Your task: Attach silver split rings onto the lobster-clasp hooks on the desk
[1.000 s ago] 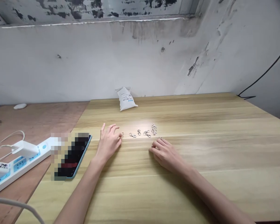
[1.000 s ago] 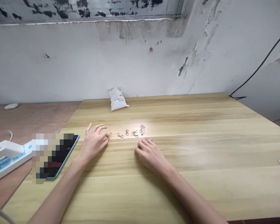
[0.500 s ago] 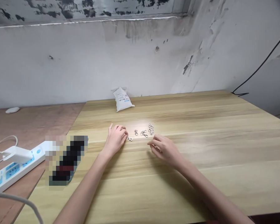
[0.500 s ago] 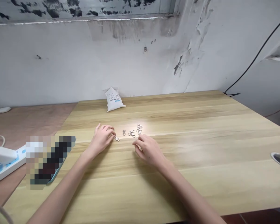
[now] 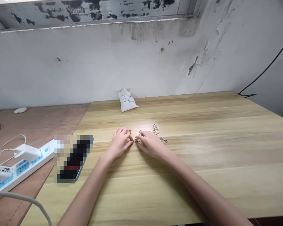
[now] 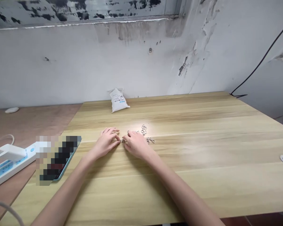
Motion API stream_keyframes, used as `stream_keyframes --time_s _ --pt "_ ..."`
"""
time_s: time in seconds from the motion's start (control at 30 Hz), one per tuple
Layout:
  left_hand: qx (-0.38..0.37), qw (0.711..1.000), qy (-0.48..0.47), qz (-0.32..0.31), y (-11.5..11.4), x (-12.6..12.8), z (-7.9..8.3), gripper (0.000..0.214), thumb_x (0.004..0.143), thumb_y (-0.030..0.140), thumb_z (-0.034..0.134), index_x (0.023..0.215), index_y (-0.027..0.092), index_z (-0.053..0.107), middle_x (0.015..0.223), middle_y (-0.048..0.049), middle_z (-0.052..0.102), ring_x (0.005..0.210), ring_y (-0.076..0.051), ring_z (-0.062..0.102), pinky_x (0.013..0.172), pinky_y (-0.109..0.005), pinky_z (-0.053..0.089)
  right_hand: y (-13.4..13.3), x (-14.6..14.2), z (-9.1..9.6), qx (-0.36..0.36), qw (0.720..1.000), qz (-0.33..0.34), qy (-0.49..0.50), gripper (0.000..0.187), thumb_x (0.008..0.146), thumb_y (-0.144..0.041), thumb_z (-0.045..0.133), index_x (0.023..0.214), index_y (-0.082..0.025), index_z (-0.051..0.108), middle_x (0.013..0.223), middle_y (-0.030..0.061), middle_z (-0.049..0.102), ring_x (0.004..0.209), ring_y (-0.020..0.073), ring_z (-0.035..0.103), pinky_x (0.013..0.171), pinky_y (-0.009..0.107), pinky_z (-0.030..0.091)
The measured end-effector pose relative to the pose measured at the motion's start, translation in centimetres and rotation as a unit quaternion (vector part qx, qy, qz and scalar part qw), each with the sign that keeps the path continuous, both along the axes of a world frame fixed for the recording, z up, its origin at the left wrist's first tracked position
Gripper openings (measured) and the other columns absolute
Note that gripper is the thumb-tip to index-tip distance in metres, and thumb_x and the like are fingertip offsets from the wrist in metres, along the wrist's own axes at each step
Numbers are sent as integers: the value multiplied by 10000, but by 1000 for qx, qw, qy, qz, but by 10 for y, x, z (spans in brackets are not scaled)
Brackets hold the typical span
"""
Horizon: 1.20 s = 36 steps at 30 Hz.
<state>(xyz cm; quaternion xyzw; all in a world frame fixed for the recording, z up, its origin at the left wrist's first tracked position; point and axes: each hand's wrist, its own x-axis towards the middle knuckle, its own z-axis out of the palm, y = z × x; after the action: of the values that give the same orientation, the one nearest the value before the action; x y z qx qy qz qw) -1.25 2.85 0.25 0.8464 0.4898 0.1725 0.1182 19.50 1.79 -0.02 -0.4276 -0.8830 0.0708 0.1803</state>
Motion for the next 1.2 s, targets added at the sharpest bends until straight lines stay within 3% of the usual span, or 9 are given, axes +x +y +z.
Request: stream_keyframes --time_s 0.13,0.23,0.4,0.5,0.57,0.67,0.83,1.0,1.2 --pt "26 998 -48 -24 -8 3 5 102 886 315 636 845 248 701 1305 -50 584 1323 -287 410 1084 -529 324 -2 0 -5 -22 998 7 59 181 944 -284 552 994 -215 712 874 47 580 727 140 495 632 267 313" --pt "32 992 -118 -32 -16 4 14 108 879 328 651 836 255 718 1303 -49 587 1334 -280 401 1093 -513 334 -6 5 1 -104 980 12 171 180 944 -280 560 901 -195 713 815 22 558 692 118 477 634 253 331" --pt "-20 961 -272 -44 -28 9 27 115 859 333 681 799 248 731 1306 -47 595 1343 -259 420 1123 -485 351 -13 11 14 -334 864 81 367 233 942 -380 560 913 -186 687 791 5 587 707 118 498 653 249 395" --pt "-83 932 -350 -44 -31 15 25 174 832 365 707 736 220 693 1312 -58 599 1336 -259 455 1135 -493 355 -17 10 15 -409 807 120 408 260 934 -422 564 926 -192 685 799 9 604 737 126 523 688 262 429" --pt "-122 921 -367 -34 -31 18 22 197 830 374 703 731 207 666 1336 -70 586 1325 -264 479 1116 -493 385 -19 9 14 -401 819 110 396 274 940 -429 548 905 -193 685 777 9 597 723 126 515 672 258 427" --pt "-125 941 -315 -3 -29 18 17 148 841 356 684 823 210 668 1346 -82 573 1290 -257 516 1069 -461 440 -21 10 14 -302 887 52 345 257 961 -376 511 906 -195 685 768 7 584 664 115 473 624 242 391" --pt "41 986 -155 -37 -27 15 13 176 869 295 661 1042 269 680 1312 -64 572 1275 -241 488 1065 -432 426 -24 11 13 -66 989 -31 132 183 917 -241 507 859 -177 669 850 32 611 631 102 470 586 240 307" --pt "164 982 -28 -84 -30 23 11 140 917 222 578 881 250 710 1249 -59 627 1254 -263 500 1011 -428 429 -29 6 14 21 998 -28 -50 182 905 -223 484 879 -168 655 875 65 617 667 120 516 521 265 195" --pt "136 986 19 -92 -32 28 9 208 922 186 549 810 231 719 1265 -71 640 1263 -273 502 1019 -460 405 -32 3 14 -11 997 -15 -78 170 863 -144 498 828 -146 664 891 85 639 700 148 544 523 275 243"
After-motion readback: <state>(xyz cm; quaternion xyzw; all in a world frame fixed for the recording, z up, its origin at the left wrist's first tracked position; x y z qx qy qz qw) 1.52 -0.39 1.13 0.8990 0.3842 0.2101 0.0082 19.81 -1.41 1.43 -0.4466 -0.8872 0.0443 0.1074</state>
